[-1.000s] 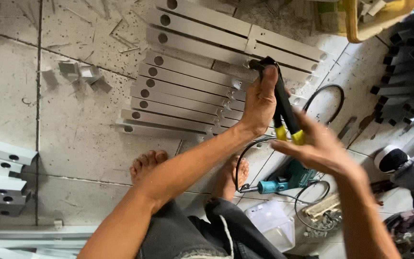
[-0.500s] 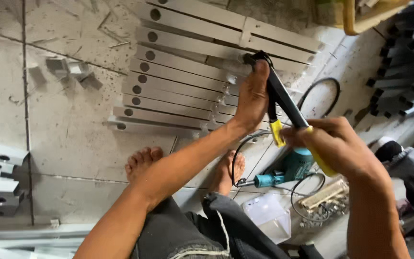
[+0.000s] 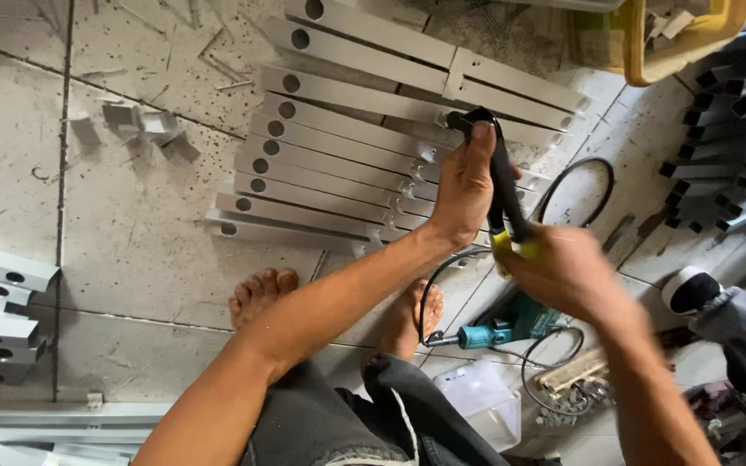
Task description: The person joins metal slats together using a hand riveter.
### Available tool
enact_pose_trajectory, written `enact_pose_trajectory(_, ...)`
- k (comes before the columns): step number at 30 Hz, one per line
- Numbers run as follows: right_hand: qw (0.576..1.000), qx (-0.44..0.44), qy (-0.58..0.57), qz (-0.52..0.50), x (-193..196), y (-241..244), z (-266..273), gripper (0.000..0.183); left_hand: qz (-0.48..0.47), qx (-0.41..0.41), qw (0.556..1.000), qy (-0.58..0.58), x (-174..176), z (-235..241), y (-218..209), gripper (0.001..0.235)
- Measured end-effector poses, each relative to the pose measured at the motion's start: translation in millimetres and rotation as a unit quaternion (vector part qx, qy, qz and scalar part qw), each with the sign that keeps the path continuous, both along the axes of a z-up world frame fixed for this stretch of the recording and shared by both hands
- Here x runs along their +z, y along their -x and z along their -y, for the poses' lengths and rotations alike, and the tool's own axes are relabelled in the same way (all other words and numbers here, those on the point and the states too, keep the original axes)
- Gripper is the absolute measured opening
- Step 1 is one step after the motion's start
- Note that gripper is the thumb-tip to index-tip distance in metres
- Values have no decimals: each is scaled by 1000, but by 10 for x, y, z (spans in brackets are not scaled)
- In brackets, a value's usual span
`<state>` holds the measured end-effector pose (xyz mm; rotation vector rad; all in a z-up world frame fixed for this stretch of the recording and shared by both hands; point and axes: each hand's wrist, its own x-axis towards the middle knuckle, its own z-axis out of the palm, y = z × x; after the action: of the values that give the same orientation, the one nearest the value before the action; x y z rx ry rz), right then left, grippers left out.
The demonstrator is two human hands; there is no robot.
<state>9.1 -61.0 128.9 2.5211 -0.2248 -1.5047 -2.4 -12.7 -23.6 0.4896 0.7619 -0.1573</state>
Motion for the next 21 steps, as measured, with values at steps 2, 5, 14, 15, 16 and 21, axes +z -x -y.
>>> enact_pose_trajectory(2,979,-160,-124,33,450,-152,-96,29,-3,7,1000,-8,-251,111,57,54)
enact_pose_trajectory(5,924,-286,-240,87,357,-29,100,19,-7,-1,1000,3,-73,89,58,54)
enact_pose_trajectory(14,961,-101,-228,122,-705,384,557,36,20,-26,999,26,-48,-54,29,82)
enact_pose_trajectory(15,958,-87,-230,146,-749,416,563,37,65,-65,996,19,-176,-21,79,112)
enact_pose_trajectory(16,958,-87,-230,144,-899,486,641,37,64,-64,996,19,-144,-5,83,112)
enact_pose_trajectory(21,833,-25,-382,399,-911,710,723,50,321,28,946,-17,-649,398,306,33)
